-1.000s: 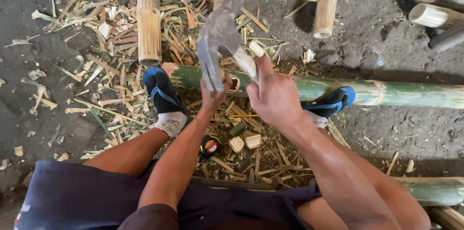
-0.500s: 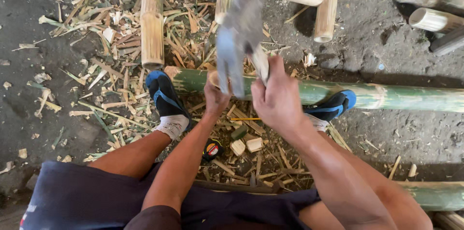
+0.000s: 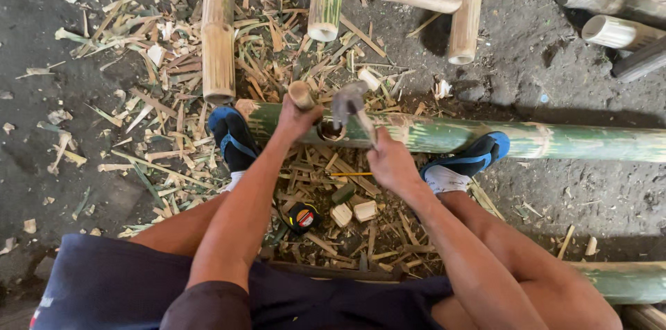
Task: The person measures and marks a bamboo pole with a tape measure and pencil, then uses a hammer and chisel to carve a rectangular notch into the pole.
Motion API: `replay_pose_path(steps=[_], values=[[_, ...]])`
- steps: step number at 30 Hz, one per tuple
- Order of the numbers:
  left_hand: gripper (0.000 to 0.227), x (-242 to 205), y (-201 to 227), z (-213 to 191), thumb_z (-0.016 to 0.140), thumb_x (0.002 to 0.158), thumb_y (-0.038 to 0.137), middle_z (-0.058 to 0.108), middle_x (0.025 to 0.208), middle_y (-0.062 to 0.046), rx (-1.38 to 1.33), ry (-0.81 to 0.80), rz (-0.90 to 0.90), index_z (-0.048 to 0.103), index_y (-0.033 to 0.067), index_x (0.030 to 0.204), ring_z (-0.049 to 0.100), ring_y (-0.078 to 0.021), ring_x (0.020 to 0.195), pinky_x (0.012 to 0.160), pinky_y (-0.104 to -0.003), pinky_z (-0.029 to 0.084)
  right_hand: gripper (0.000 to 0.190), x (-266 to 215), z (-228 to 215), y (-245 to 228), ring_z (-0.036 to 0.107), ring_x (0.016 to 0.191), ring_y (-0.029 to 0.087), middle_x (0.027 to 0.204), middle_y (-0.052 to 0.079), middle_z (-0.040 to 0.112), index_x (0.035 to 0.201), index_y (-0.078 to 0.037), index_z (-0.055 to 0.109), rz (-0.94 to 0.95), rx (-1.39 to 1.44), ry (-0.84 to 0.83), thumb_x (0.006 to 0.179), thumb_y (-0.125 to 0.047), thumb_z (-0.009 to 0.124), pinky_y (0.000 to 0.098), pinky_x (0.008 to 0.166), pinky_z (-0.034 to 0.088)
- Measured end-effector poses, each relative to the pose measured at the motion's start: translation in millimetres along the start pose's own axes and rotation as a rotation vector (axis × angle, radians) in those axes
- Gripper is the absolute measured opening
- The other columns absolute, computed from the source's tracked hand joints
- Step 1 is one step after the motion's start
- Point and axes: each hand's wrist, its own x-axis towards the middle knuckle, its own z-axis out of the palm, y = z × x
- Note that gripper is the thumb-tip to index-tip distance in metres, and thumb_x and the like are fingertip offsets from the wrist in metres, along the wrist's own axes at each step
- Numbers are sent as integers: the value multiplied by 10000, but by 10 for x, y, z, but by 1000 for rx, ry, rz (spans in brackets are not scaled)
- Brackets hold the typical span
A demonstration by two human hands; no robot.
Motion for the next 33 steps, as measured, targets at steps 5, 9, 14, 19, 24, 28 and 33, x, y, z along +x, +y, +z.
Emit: replay_pose_path(steps=[5,9,14,19,24,28,33], values=[[701,-206,0,-159,828,826,239,653,1202,-144,-144,18,65,410,30,1348,664,-249,1121,998,-424,555,173,-12,16,239,684,782,491,830,279,683,1067,-49,527,50,131,139,916,-128,562,547,716,536],[763,-497,221,257,835,818,267,639,1283,-175,-311,232,91,370,17,1370,649,-250,1177,1014,-391,567,203,-9,162,391,670,819,504,840,303,670,1087,-36,517,69,158,157,909,-123,563,542,720,528],[818,-94,510,486,848,853,273,606,1338,-207,-243,83,207,351,-2,1443,641,-298,1213,1028,-416,538,178,-47,230,481,678,821,488,866,286,672,1076,-28,543,39,214,266,923,-117,556,510,711,536],[898,368,608,295,779,774,246,626,1256,-126,-813,71,52,265,127,1501,667,-271,1106,949,-378,598,183,-91,90,527,697,770,431,846,251,678,1076,-31,561,12,258,291,909,-106,555,476,711,547],[634,433,703,437,848,818,211,647,1117,-126,-460,222,157,444,36,1274,659,-242,982,854,-367,573,170,-75,-50,455,694,737,401,818,228,676,1069,-35,565,8,222,252,910,-92,554,460,688,543],[498,492,741,483,729,767,122,648,1025,-105,-307,226,174,505,47,1206,651,-194,860,770,-335,577,148,-39,-224,262,690,696,360,797,212,668,1058,-36,553,10,243,240,919,-85,548,461,660,538],[465,486,649,537,675,802,155,625,966,-89,-444,184,248,488,50,1215,605,-145,725,612,-316,574,119,27,-492,81,668,578,357,748,204,667,1053,-35,532,91,277,106,950,-84,497,486,510,504]])
